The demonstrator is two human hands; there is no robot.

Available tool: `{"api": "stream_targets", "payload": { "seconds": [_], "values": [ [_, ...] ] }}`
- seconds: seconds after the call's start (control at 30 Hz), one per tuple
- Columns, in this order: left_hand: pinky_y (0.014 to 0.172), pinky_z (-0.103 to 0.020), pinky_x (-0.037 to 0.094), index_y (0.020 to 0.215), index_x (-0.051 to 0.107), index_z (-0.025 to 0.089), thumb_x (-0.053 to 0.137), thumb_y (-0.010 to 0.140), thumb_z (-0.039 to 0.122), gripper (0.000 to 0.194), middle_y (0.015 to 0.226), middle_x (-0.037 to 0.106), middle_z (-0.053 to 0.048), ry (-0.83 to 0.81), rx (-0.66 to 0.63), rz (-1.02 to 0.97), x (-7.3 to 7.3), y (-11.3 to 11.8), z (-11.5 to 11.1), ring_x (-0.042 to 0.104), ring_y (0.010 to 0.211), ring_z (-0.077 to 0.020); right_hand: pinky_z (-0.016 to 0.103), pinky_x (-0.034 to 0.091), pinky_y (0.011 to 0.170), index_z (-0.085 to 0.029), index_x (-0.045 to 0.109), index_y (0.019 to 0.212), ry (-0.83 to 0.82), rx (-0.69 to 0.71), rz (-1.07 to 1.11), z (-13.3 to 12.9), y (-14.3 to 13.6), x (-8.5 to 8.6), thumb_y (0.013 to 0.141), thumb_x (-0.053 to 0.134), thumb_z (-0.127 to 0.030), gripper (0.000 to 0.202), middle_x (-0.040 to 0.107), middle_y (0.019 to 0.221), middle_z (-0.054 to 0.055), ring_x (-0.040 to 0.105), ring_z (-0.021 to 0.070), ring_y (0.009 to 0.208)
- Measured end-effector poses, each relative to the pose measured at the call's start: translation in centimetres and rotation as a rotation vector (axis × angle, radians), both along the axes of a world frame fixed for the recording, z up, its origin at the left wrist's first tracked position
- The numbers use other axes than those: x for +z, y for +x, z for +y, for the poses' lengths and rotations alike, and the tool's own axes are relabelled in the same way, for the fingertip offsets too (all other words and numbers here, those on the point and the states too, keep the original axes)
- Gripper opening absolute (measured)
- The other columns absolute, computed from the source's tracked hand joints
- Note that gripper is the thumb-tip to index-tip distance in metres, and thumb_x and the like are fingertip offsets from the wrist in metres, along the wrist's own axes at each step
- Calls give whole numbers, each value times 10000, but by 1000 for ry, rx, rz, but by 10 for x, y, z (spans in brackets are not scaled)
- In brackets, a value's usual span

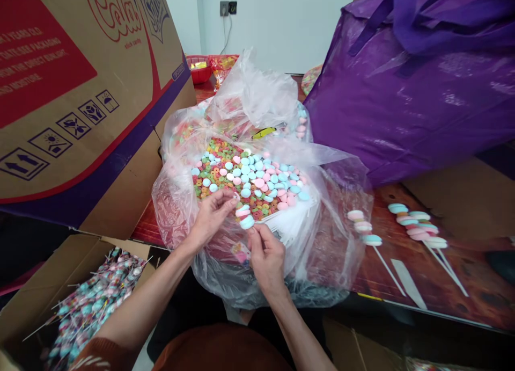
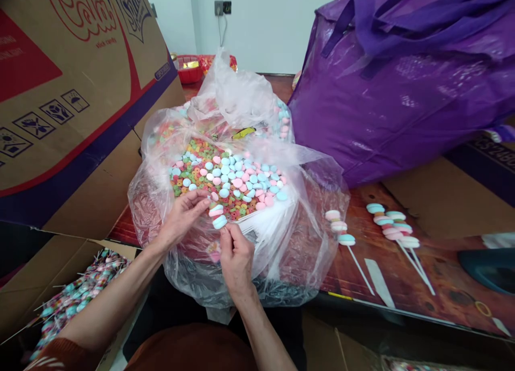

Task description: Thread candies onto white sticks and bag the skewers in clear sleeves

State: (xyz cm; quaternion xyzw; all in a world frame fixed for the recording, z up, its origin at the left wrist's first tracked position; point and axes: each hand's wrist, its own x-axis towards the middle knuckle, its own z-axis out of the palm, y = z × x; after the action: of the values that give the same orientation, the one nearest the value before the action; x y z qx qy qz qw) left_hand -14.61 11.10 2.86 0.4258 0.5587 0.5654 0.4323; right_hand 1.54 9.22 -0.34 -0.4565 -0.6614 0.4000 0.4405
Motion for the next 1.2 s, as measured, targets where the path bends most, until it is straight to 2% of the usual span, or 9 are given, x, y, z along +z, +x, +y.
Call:
{"api": "stream_targets", "payload": {
  "seconds": [0.07, 0.17, 0.27, 0.43, 0.57, 0.73, 0.87, 1.0, 1.2],
  "values": [
    [826, -320, 478, 969, 697, 171, 571, 905, 260, 167, 959, 685, -65, 99, 42, 332, -1, -2, 9, 619, 894, -182, 219, 356, 536, -202, 533, 731, -31, -24, 5, 3, 7, -1, 978, 466, -355, 298, 447, 583, -57, 430, 104, 532],
    [893, -353, 443, 920, 739, 192, 529, 876, 136, 222, 1019, 656, -77, 174, -70, 804, -5, -9, 23, 569, 987, -217, 219, 369, 546, -203, 525, 717, -67, -57, 21, 5, 17, -2, 972, 479, -370, 309, 452, 589, -53, 440, 110, 549],
    [823, -326, 453, 909, 732, 189, 494, 881, 117, 251, 980, 642, -71, 158, -185, 960, -9, -16, 32, 572, 924, -207, 221, 380, 553, -201, 531, 710, -88, -84, 39, 5, 22, -3, 961, 496, -383, 312, 455, 583, -52, 449, 115, 554],
    [824, -311, 470, 932, 712, 180, 521, 912, 194, 193, 1034, 669, -83, 157, -194, 881, -3, -18, 37, 620, 919, -201, 221, 379, 550, -198, 550, 720, -107, -97, 58, 4, 22, -3, 952, 502, -382, 300, 463, 580, -51, 455, 116, 550],
    [868, -335, 481, 870, 702, 180, 586, 888, 219, 123, 986, 689, -75, 137, -291, 784, 4, -10, 41, 629, 948, -219, 224, 378, 551, -198, 557, 728, -115, -106, 67, 5, 22, -5, 954, 507, -397, 305, 464, 581, -51, 454, 118, 552],
    [958, -388, 439, 882, 704, 180, 575, 889, 160, 130, 1049, 696, -96, 221, -268, 919, 3, 7, 39, 601, 1025, -250, 229, 378, 559, -200, 540, 706, -121, -113, 94, 5, 23, -5, 951, 516, -401, 318, 461, 578, -51, 449, 119, 554],
    [920, -368, 451, 890, 704, 183, 529, 935, 201, 181, 1007, 707, -100, 255, -343, 898, 1, 12, 31, 606, 996, -245, 233, 363, 554, -200, 517, 678, -119, -159, 128, 5, 27, -1, 941, 533, -387, 323, 458, 583, -49, 435, 117, 554],
    [872, -342, 463, 967, 702, 186, 518, 953, 267, 201, 993, 717, -85, 204, -323, 748, -1, 7, 30, 637, 956, -231, 239, 356, 536, -198, 533, 689, -138, -180, 154, 6, 32, 0, 929, 549, -389, 307, 468, 588, -45, 423, 118, 545],
    [851, -312, 471, 854, 707, 156, 539, 907, 235, 193, 950, 697, -79, 78, -267, 633, -2, 6, 40, 638, 897, -205, 239, 345, 529, -200, 513, 670, -151, -176, 164, 5, 32, -2, 927, 551, -395, 325, 456, 585, -45, 411, 115, 542]
  ]
}}
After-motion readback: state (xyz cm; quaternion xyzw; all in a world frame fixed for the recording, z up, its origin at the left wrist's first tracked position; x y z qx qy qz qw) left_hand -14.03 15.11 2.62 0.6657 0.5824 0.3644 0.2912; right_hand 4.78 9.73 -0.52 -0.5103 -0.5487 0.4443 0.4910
